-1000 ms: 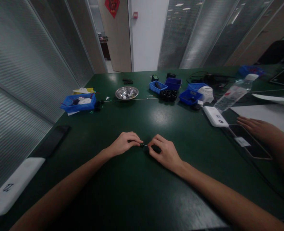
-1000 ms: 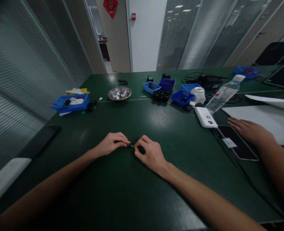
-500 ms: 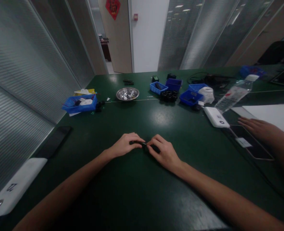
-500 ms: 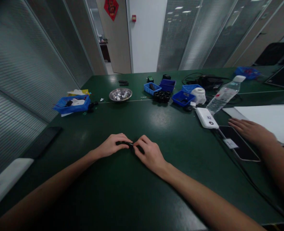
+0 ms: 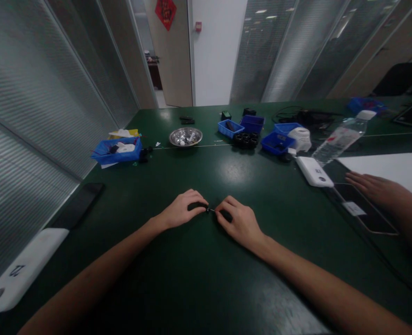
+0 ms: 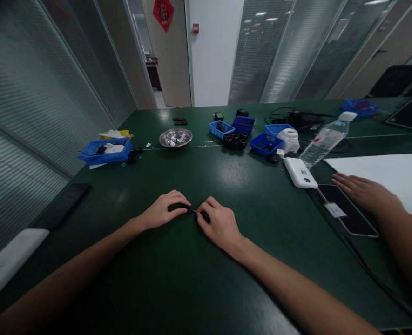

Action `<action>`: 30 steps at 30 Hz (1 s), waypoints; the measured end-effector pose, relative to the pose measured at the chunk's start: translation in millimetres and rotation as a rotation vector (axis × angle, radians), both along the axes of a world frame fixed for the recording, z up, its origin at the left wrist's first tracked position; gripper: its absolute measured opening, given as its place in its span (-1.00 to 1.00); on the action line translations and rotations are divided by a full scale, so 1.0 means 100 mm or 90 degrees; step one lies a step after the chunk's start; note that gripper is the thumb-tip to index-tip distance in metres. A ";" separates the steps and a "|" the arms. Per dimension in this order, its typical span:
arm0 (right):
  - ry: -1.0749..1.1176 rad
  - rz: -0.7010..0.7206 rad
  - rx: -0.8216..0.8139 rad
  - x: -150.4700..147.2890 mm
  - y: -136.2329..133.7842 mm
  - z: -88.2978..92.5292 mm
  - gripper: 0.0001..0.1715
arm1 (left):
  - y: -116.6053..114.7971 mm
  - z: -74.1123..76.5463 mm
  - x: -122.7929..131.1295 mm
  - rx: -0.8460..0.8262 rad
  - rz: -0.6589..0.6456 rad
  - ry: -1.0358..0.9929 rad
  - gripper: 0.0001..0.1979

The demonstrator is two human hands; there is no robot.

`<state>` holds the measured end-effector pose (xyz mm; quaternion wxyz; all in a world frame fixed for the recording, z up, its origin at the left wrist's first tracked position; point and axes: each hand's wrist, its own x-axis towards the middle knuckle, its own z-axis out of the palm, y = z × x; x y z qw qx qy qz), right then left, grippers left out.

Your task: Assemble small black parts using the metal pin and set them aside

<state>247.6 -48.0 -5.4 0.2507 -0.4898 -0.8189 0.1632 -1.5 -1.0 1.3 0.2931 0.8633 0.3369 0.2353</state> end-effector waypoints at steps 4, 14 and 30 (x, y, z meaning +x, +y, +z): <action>0.018 -0.002 -0.013 0.02 0.01 -0.01 -0.85 | 0.21 -0.07 -0.26 0.023 0.132 0.029 -0.74; 0.016 0.012 -0.022 0.06 0.02 0.00 -0.83 | 0.85 -0.32 -1.96 0.167 0.666 0.127 -0.66; 0.023 0.013 -0.025 0.04 -0.01 0.02 -0.83 | 0.75 -0.32 -2.24 0.214 0.748 0.287 -0.50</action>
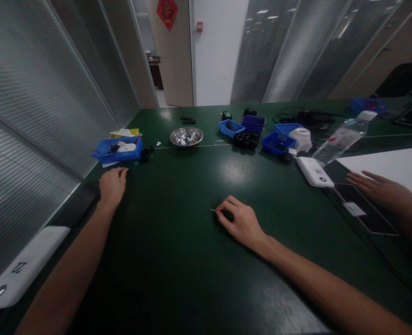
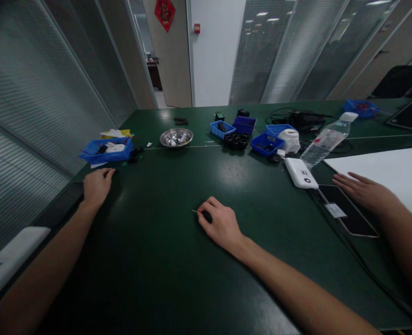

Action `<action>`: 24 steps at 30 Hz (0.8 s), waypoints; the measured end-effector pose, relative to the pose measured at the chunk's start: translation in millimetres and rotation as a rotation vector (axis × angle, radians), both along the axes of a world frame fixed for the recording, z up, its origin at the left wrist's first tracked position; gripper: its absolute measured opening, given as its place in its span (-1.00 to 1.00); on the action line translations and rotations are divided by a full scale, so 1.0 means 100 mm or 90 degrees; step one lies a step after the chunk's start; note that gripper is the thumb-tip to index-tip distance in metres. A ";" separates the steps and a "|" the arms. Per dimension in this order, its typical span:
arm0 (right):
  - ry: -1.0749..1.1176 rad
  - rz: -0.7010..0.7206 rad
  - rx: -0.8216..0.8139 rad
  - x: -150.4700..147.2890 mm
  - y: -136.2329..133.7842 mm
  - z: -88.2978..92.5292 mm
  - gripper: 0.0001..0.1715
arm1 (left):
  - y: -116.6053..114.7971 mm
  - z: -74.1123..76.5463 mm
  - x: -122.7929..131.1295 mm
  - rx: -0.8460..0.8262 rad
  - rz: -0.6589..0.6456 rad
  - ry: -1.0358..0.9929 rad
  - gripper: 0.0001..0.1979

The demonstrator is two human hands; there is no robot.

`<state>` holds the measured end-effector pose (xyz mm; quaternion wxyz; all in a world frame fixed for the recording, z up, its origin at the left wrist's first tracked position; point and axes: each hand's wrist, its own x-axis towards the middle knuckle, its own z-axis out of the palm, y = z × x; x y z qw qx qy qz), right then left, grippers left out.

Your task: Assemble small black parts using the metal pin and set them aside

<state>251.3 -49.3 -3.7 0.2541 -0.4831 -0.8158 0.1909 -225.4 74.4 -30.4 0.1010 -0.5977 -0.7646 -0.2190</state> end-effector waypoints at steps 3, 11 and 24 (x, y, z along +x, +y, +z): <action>0.000 0.000 0.000 0.00 0.00 0.00 -0.83 | 0.02 0.00 -0.02 0.010 -0.002 -0.038 -0.56; 0.001 0.004 0.007 0.00 0.00 0.00 -0.84 | 0.08 -0.02 -0.10 0.028 0.031 -0.160 -0.63; 0.008 0.005 0.000 0.02 0.01 0.01 -0.83 | 0.16 -0.08 -0.16 0.026 0.057 -0.262 -0.60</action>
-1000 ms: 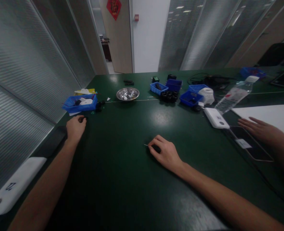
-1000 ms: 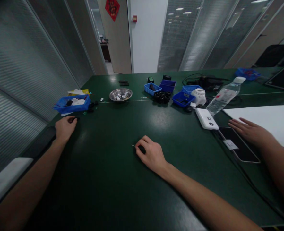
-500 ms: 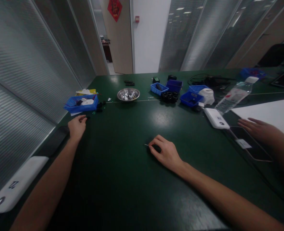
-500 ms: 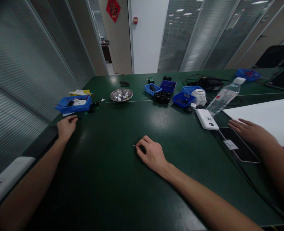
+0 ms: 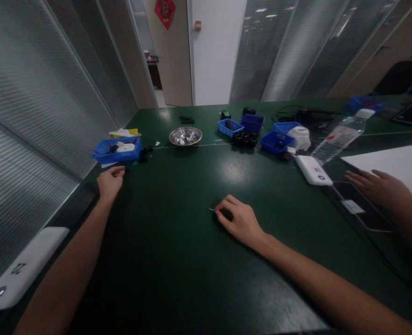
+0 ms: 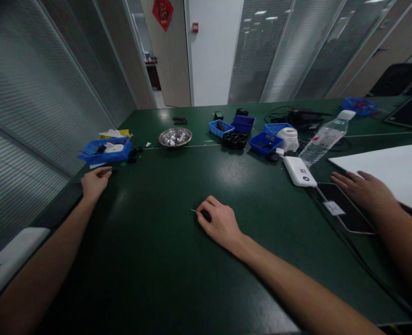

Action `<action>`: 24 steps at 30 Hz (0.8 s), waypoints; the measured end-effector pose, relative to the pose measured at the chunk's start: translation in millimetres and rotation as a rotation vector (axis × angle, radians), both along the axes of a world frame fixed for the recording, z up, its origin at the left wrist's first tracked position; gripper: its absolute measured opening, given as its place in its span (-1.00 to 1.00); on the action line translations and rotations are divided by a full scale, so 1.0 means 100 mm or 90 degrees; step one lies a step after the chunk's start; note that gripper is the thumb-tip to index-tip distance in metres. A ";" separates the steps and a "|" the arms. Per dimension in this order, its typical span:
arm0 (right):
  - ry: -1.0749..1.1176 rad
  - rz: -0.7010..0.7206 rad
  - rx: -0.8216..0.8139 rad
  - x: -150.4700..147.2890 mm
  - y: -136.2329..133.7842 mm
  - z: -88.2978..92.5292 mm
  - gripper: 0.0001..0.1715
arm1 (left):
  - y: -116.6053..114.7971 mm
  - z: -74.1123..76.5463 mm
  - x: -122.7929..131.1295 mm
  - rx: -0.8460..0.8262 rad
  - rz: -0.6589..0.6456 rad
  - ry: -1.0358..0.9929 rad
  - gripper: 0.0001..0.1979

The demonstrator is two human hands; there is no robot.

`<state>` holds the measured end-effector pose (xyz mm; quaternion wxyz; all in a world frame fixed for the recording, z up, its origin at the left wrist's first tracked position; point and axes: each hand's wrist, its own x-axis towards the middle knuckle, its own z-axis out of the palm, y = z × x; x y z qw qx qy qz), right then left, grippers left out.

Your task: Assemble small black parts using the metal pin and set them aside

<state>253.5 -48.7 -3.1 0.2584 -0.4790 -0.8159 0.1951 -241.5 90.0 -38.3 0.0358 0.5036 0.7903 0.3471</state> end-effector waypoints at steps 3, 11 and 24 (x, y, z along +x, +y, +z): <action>-0.002 -0.001 0.003 0.00 0.00 0.00 -0.84 | -0.02 0.00 0.01 0.003 -0.005 0.018 -0.62; -0.006 -0.001 0.006 0.01 0.01 -0.03 -0.84 | -0.11 0.08 0.18 -0.027 -0.016 0.147 -0.59; -0.017 0.000 0.006 0.00 -0.01 0.01 -0.84 | -0.21 0.19 0.36 -0.101 -0.048 0.338 -0.52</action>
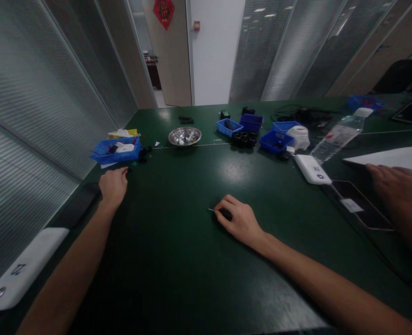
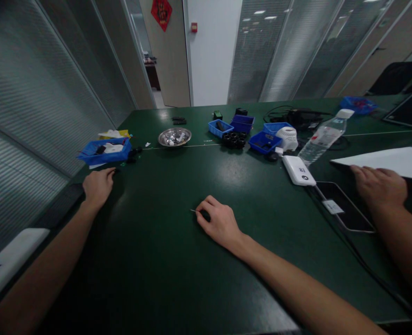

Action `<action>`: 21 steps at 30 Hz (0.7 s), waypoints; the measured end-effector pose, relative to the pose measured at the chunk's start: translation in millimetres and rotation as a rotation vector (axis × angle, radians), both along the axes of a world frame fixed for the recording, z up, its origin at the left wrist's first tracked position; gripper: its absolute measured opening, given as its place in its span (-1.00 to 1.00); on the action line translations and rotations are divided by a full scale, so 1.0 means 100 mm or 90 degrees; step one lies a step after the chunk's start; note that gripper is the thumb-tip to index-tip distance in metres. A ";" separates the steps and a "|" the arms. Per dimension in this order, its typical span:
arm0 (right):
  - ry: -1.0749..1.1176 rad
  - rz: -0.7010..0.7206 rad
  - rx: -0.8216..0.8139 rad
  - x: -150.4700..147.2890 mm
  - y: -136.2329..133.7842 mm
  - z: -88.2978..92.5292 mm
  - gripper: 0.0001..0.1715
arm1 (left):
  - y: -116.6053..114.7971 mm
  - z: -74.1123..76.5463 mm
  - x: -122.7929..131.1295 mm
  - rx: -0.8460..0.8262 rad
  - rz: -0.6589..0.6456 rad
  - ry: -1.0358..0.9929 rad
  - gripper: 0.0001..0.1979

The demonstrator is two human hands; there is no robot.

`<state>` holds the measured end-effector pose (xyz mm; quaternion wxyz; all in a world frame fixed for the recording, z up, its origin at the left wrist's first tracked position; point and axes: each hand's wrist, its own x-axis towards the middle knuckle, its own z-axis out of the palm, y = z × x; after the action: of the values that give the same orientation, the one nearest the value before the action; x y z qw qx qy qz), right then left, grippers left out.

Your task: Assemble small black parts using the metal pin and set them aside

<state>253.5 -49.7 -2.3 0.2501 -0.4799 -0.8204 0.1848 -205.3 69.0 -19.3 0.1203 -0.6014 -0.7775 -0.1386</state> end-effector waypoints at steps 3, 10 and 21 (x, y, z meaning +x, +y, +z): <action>-0.002 0.002 -0.004 0.00 0.00 0.00 -0.85 | -0.02 0.01 0.02 -0.004 -0.028 0.000 -0.52; 0.002 0.001 -0.007 0.00 0.00 -0.01 -0.85 | 0.02 -0.05 -0.01 0.016 -0.101 -0.046 -0.54; 0.007 0.006 -0.013 0.00 0.00 0.00 -0.84 | 0.03 -0.03 0.00 0.020 -0.114 -0.044 -0.54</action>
<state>253.1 -49.8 -2.8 0.2488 -0.4778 -0.8192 0.1970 -205.7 72.5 -22.1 0.0897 -0.6614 -0.7222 -0.1817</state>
